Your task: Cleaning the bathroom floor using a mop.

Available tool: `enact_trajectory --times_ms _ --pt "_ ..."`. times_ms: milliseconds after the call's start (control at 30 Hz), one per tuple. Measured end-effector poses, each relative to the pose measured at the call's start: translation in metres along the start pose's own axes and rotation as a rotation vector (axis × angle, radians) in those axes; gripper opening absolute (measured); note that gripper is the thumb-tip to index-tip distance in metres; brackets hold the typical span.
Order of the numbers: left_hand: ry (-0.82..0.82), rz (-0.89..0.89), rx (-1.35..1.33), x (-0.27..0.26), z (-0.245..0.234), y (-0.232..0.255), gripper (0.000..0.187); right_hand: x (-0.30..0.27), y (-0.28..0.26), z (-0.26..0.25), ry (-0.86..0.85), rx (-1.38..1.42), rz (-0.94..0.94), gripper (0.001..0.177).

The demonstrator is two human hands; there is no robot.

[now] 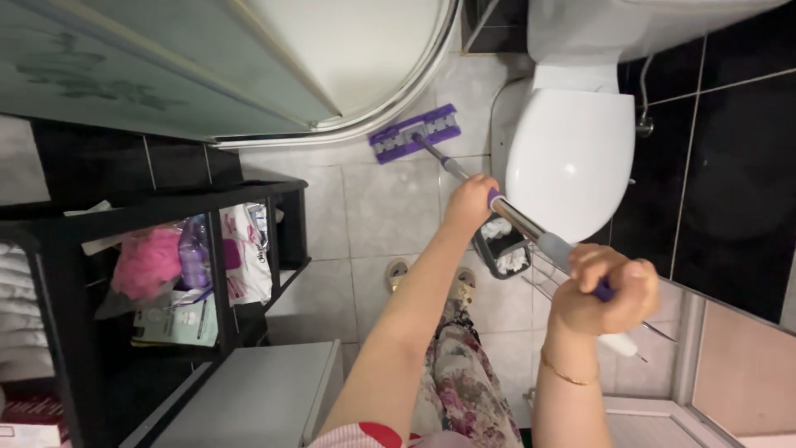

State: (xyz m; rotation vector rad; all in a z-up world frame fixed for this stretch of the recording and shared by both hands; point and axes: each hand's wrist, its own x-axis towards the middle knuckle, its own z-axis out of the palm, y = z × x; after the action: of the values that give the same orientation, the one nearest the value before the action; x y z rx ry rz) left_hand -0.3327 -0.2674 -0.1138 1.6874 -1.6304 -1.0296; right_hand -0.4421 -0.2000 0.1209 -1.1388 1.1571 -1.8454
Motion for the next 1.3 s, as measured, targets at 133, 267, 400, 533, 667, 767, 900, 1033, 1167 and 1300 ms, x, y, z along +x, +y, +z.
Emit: enact_trajectory --times_ms 133,267,400,533,667,767,900,1033,1167,1300 --pt "-0.028 -0.01 0.051 0.0 -0.005 -0.007 0.008 0.0 0.003 0.006 0.034 -0.038 -0.003 0.029" --pt "-0.059 -0.034 0.065 -0.013 -0.027 -0.01 0.01 -0.003 0.002 0.02 0.1 -0.064 0.021 0.029" --pt "-0.064 -0.058 0.193 -0.021 -0.016 -0.053 0.011 -0.01 0.019 0.011 0.14 -0.058 0.089 0.04" --pt "-0.077 -0.12 0.15 -0.044 -0.029 -0.098 0.009 -0.035 0.036 0.016 0.115 -0.056 0.141 0.035" --pt "-0.056 -0.069 0.164 -0.061 -0.032 -0.103 0.012 -0.054 0.025 0.017 0.057 -0.009 0.17 0.036" --pt "-0.028 -0.068 0.188 -0.062 -0.035 -0.105 0.01 -0.055 0.022 0.023 0.015 0.011 0.179 0.04" --pt "0.062 -0.074 0.174 -0.076 -0.036 -0.088 0.012 -0.056 0.008 0.024 -0.045 -0.013 0.189 0.035" --pt "0.136 -0.121 0.097 -0.088 -0.02 -0.076 0.01 -0.049 -0.004 0.013 -0.126 -0.008 0.175 0.035" --pt "0.1 -0.135 0.121 -0.116 0.004 -0.046 0.019 -0.042 -0.033 -0.015 -0.21 -0.043 0.205 0.036" --pt "0.081 -0.211 0.042 -0.144 0.025 0.002 0.023 -0.035 -0.063 -0.039 -0.285 -0.034 0.222 0.035"
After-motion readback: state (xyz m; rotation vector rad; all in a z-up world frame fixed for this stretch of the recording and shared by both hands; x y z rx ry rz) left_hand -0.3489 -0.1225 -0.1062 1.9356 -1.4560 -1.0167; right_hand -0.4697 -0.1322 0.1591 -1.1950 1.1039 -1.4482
